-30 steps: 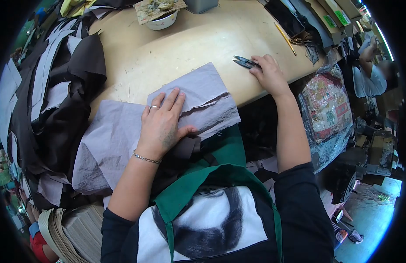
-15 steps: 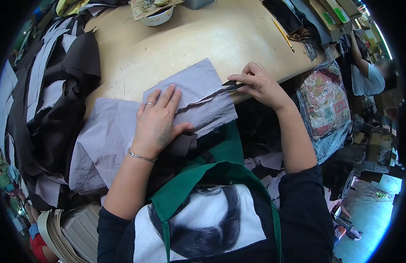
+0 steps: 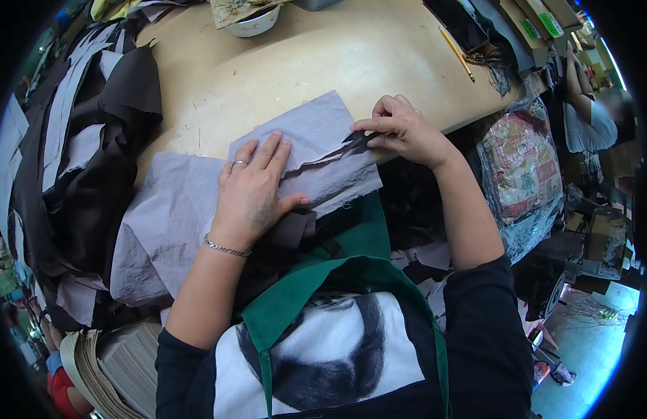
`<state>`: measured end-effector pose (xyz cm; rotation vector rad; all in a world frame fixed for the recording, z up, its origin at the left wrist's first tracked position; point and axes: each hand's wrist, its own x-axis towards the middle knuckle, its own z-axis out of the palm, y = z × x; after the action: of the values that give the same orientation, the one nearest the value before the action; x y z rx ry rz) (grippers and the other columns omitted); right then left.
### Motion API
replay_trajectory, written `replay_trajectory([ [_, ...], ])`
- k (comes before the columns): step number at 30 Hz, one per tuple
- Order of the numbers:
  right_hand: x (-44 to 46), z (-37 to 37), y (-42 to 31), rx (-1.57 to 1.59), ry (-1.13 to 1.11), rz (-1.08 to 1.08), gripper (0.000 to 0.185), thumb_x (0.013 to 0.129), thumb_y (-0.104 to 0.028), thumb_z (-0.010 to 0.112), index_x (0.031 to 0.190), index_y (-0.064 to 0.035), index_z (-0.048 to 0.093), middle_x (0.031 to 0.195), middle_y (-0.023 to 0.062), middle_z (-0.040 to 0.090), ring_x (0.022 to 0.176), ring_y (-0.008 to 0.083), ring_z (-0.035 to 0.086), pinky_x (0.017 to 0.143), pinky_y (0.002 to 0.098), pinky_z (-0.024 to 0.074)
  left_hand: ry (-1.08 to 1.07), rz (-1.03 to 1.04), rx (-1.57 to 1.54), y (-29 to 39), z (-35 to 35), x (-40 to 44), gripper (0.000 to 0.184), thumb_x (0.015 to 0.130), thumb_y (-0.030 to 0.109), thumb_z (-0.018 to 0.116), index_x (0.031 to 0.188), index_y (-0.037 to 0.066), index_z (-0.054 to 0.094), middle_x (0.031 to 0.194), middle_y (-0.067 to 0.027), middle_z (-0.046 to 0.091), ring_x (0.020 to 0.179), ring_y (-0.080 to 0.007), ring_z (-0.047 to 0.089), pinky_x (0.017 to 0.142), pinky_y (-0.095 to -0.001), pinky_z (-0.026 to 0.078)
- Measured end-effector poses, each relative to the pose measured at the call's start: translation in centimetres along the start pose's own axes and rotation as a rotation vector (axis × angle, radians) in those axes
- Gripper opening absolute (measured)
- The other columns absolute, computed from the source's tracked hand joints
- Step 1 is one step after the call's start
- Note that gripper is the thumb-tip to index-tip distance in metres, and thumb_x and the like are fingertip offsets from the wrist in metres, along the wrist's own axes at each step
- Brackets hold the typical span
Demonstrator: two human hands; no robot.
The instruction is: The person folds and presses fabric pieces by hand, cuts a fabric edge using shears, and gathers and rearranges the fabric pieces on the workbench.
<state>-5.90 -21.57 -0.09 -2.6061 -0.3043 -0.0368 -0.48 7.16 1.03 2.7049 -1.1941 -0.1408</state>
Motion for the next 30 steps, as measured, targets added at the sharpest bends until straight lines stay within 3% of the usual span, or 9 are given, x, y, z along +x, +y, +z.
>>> replay_trajectory([
  [13, 0.3, 0.3, -0.4, 0.07, 0.01, 0.01, 0.029, 0.075, -0.019, 0.073, 0.102, -0.03, 0.072, 0.089, 0.0004, 0.054, 0.093, 0.0226, 0.049, 0.085, 0.0359, 0.0444, 0.008, 0.002, -0.003, -0.1, 0.1, 0.0, 0.084, 0.065, 0.048, 0.075, 0.135, 0.01, 0.048, 0.142, -0.007, 0.045, 0.125, -0.0344, 0.044, 0.102, -0.0434, 0.038],
  [18, -0.1, -0.2, 1.1, 0.233, 0.129, 0.013, 0.03, 0.079, -0.009, 0.069, 0.109, -0.0166, 0.07, 0.085, 0.0009, 0.05, 0.088, 0.0183, 0.047, 0.081, 0.0279, 0.0408, 0.012, 0.002, -0.009, -0.1, 0.1, 0.0, 0.084, 0.065, 0.048, 0.075, 0.135, 0.01, 0.048, 0.142, -0.007, 0.045, 0.125, -0.0344, 0.044, 0.102, -0.0435, 0.038],
  [22, -0.4, -0.7, 4.8, 0.396, 0.315, 0.143, 0.031, 0.083, -0.005, 0.064, 0.114, -0.0101, 0.067, 0.087, 0.0005, 0.05, 0.086, 0.0146, 0.046, 0.08, 0.0246, 0.0387, 0.019, 0.001, -0.023, -0.3, 0.6, -0.1, 0.083, 0.065, 0.047, 0.075, 0.135, 0.012, 0.047, 0.143, -0.0045, 0.044, 0.128, -0.0311, 0.042, 0.101, -0.0508, 0.038],
  [23, -0.4, -0.8, 5.9, 0.339, 0.38, 0.218, 0.035, 0.084, -0.009, 0.065, 0.119, -0.0114, 0.064, 0.093, 0.0029, 0.054, 0.091, 0.0191, 0.049, 0.082, 0.0288, 0.0409, 0.018, -0.002, -0.026, -0.3, 0.6, -0.1, 0.083, 0.066, 0.047, 0.075, 0.135, 0.012, 0.047, 0.143, -0.0045, 0.044, 0.128, -0.031, 0.042, 0.101, -0.0512, 0.038],
  [26, -0.2, -0.7, 5.3, -0.608, 0.518, 0.402, 0.041, 0.079, -0.014, 0.069, 0.12, -0.0161, 0.064, 0.103, 0.0043, 0.057, 0.102, 0.0246, 0.049, 0.086, 0.0369, 0.0421, 0.028, 0.007, -0.038, -0.3, 0.7, -0.1, 0.083, 0.065, 0.047, 0.076, 0.135, 0.011, 0.047, 0.142, -0.0045, 0.044, 0.128, -0.0306, 0.042, 0.1, -0.0519, 0.038],
  [27, -0.2, -0.5, 5.0, -0.702, 0.59, 0.31, 0.044, 0.077, -0.016, 0.07, 0.12, -0.0162, 0.062, 0.113, 0.0057, 0.056, 0.106, 0.0269, 0.049, 0.087, 0.0389, 0.0425, 0.034, 0.003, -0.041, -0.3, 0.7, -0.2, 0.083, 0.065, 0.047, 0.076, 0.135, 0.011, 0.047, 0.142, -0.0046, 0.044, 0.128, -0.0305, 0.042, 0.099, -0.052, 0.038],
  [30, -0.3, -0.9, 0.3, -0.338, 0.564, -0.051, 0.022, 0.074, -0.011, 0.071, 0.095, -0.0097, 0.066, 0.098, 0.0064, 0.06, 0.094, 0.0283, 0.054, 0.081, 0.0388, 0.0444, 0.031, -0.003, -0.059, -0.2, 0.4, -0.2, 0.081, 0.066, 0.047, 0.076, 0.133, 0.011, 0.048, 0.142, -0.0047, 0.044, 0.128, -0.0305, 0.043, 0.098, -0.0514, 0.039],
])
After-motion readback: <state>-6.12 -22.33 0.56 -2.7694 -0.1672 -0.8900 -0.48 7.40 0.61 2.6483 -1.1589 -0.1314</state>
